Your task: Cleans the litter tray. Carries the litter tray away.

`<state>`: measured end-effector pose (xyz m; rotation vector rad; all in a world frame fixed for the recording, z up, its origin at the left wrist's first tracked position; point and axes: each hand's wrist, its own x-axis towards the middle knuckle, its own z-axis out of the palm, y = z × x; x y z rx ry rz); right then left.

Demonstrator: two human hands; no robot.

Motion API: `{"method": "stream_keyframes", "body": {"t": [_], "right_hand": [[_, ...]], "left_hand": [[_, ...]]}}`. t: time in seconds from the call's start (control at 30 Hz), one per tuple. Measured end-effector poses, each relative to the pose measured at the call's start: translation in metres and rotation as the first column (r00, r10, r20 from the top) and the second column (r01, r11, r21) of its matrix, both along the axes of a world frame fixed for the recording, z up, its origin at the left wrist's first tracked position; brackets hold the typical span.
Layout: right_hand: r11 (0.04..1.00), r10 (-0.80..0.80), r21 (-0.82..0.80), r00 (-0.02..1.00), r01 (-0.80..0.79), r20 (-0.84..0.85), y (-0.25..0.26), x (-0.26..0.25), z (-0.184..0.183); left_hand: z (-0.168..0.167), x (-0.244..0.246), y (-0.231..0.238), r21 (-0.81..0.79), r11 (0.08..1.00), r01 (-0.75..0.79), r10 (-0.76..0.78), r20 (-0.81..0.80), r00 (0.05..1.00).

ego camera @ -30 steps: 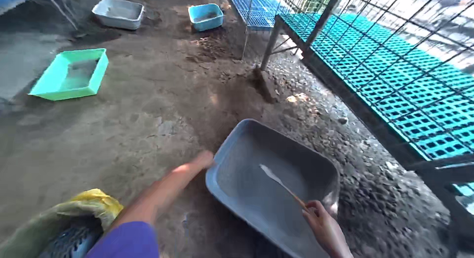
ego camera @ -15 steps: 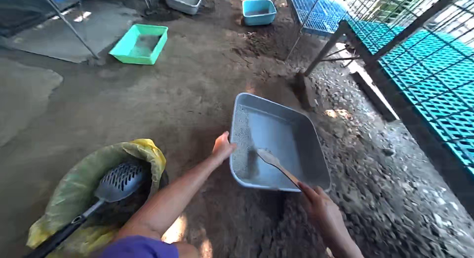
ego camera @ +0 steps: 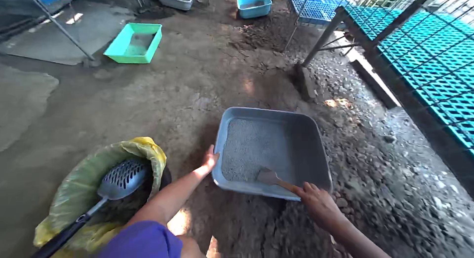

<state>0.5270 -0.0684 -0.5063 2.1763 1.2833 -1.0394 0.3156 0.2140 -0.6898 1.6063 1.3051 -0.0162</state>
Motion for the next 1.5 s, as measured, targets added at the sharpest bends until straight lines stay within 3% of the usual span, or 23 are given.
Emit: {"method": "stream_keyframes", "body": {"t": [0.2, 0.47, 0.63, 0.77, 0.93, 1.03, 1.2, 1.3, 1.5], "right_hand": [[0.988, 0.141, -0.039, 0.982, -0.147, -0.128, 0.011, -0.004, -0.038], [0.973, -0.209, -0.114, 0.976, 0.201, -0.062, 0.040, -0.104, -0.037], [0.957, -0.285, -0.063, 0.958, 0.282, -0.034, 0.051, -0.120, -0.057], [0.955, -0.285, 0.072, 0.957, 0.288, -0.055, 0.063, -0.102, -0.074], [0.997, -0.047, 0.060, 0.998, 0.049, -0.039, 0.094, -0.059, -0.021], [0.996, 0.089, 0.007, 0.996, -0.088, -0.020, 0.083, -0.029, 0.012], [0.980, 0.193, -0.053, 0.981, -0.193, -0.001, 0.018, -0.009, -0.008], [0.988, 0.147, -0.034, 0.985, -0.151, -0.088, -0.006, -0.037, -0.042], [0.989, -0.133, -0.077, 0.984, 0.125, -0.115, 0.082, -0.141, -0.058]], "left_hand": [[-0.002, 0.013, 0.017, 0.064, 0.998, 0.014, -0.016, 0.019, 1.000], [0.012, 0.019, 0.011, 0.014, 1.000, 0.016, -0.015, -0.060, 0.998], [0.017, 0.022, 0.016, 0.029, 1.000, 0.010, -0.008, -0.054, 0.998], [0.023, 0.022, 0.024, 0.045, 0.997, -0.064, 0.067, -0.066, 0.996], [0.014, 0.006, 0.038, -0.022, 0.986, -0.167, 0.167, 0.005, 0.986], [0.006, -0.012, 0.050, -0.067, 0.996, -0.058, 0.063, 0.080, 0.995], [-0.004, -0.012, 0.071, -0.025, 0.995, 0.095, -0.096, -0.018, 0.995], [-0.006, -0.006, 0.071, 0.020, 0.997, 0.071, -0.071, -0.001, 0.997], [0.005, -0.001, 0.070, -0.036, 0.997, 0.069, -0.070, -0.046, 0.996]]}}
